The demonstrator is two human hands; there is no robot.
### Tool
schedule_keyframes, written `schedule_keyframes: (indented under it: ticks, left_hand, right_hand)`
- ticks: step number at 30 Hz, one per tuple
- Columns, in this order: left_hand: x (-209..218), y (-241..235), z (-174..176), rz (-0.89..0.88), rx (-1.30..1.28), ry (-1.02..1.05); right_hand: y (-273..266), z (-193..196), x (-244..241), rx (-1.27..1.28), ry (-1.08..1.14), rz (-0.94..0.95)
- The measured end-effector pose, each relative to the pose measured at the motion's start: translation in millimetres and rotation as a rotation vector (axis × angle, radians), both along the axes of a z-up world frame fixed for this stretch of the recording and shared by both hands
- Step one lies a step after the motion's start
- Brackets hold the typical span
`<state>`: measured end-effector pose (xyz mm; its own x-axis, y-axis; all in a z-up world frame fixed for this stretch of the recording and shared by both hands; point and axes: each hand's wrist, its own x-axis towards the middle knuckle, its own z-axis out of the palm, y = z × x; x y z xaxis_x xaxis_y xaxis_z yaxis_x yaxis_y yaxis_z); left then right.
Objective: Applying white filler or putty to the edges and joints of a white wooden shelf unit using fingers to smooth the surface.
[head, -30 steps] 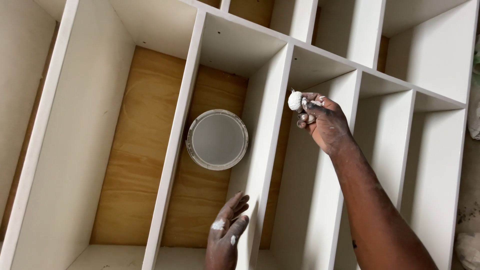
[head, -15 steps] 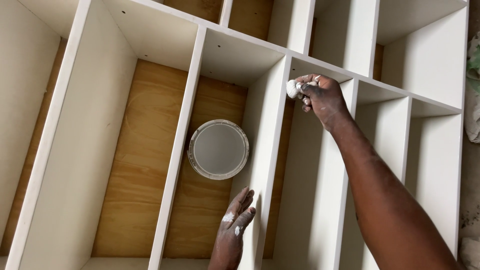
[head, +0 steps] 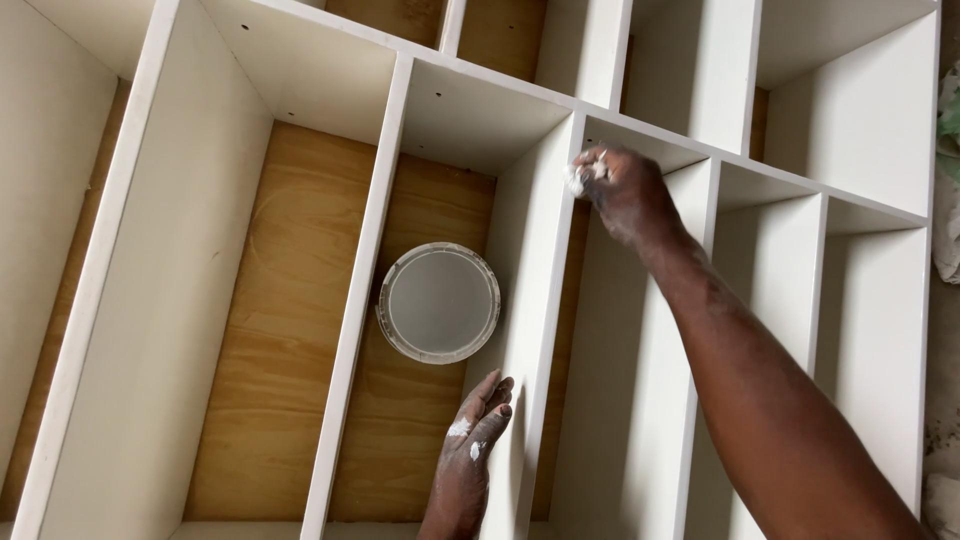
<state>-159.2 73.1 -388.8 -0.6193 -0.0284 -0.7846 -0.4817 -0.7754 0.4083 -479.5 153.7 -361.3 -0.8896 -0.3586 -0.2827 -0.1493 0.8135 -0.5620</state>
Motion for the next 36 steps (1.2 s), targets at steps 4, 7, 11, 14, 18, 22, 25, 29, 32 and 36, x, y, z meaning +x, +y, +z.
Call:
schedule_keyframes:
  ticks: [4, 7, 11, 14, 18, 22, 25, 29, 32, 36]
  left_hand:
    - [-1, -6, 3, -0.043, -0.022, -0.016]
    - [-1, -6, -3, 0.012, -0.004, 0.035]
    - [1, -6, -6, 0.072, 0.039, 0.046]
    - [-1, -6, -3, 0.044, 0.028, 0.052]
    - [-4, -6, -3, -0.002, 0.002, 0.066]
    - [-10, -9, 0, 0.009, 0.005, 0.033]
    - [-12, -11, 5, -0.002, 0.011, -0.004]
    - [-12, -14, 9, -0.014, 0.013, -0.02]
    - [-12, -15, 3, -0.006, 0.001, -0.009]
    - [-12, -9, -13, 0.119, 0.047, -0.001]
  right_hand:
    - [41, -28, 64, -0.117, 0.175, 0.324]
    - [51, -17, 124, 0.075, -0.03, 0.404]
    - [51, -16, 101, -0.135, -0.058, 0.193]
    - [40, -16, 33, -0.169, -0.006, -0.067]
    - [13, -6, -36, -0.114, 0.189, -0.04]
    - [-9, -4, -67, 0.025, 0.247, 0.044]
    - [-17, -1, -61, -0.001, 0.135, 0.07]
    - [24, -29, -24, -0.149, 0.037, 0.145]
    - [64, -41, 38, -0.414, 0.002, 0.434]
    - [69, -3, 118, 0.124, -0.256, 0.253]
